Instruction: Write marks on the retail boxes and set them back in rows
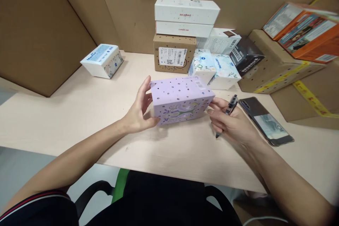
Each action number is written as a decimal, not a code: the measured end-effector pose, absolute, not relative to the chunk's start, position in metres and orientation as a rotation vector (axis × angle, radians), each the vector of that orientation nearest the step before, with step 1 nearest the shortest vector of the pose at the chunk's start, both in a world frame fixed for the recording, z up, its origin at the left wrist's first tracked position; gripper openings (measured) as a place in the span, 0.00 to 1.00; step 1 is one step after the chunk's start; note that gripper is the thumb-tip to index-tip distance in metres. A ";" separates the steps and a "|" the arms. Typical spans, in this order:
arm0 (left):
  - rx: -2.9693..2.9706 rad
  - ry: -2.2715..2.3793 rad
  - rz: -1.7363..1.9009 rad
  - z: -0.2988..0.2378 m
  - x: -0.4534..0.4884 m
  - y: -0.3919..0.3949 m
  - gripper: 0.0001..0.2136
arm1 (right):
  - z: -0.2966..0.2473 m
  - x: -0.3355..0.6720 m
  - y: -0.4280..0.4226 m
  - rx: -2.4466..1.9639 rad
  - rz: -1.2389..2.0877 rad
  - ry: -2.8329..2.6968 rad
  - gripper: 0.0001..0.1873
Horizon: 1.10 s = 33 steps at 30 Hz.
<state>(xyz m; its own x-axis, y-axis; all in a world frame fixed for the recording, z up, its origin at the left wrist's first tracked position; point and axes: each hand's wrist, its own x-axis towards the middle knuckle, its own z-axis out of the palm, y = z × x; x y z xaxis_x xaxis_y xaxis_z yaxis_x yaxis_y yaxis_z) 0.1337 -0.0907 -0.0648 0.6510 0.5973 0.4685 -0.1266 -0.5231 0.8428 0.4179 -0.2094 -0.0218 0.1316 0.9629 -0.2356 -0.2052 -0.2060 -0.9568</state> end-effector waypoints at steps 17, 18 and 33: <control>2.191 0.381 0.903 -0.066 0.130 -0.092 0.44 | 0.057 0.438 -0.194 -1.306 0.850 -0.983 0.26; 2.194 0.382 0.889 -0.065 0.130 -0.093 0.43 | 0.057 0.428 -0.190 -1.263 0.891 -1.061 0.18; 2.142 0.392 0.984 -0.064 0.136 -0.101 0.35 | 0.031 0.377 -0.169 -1.407 0.613 -1.436 0.14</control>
<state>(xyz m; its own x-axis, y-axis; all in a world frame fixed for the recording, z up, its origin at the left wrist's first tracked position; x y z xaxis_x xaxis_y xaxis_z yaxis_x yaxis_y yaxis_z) 0.1363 -0.1008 -0.0638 0.6599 0.5358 0.5267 -0.0267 -0.6839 0.7291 0.3773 -0.1694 0.0315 0.1686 0.9405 0.2949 0.4373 0.1968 -0.8775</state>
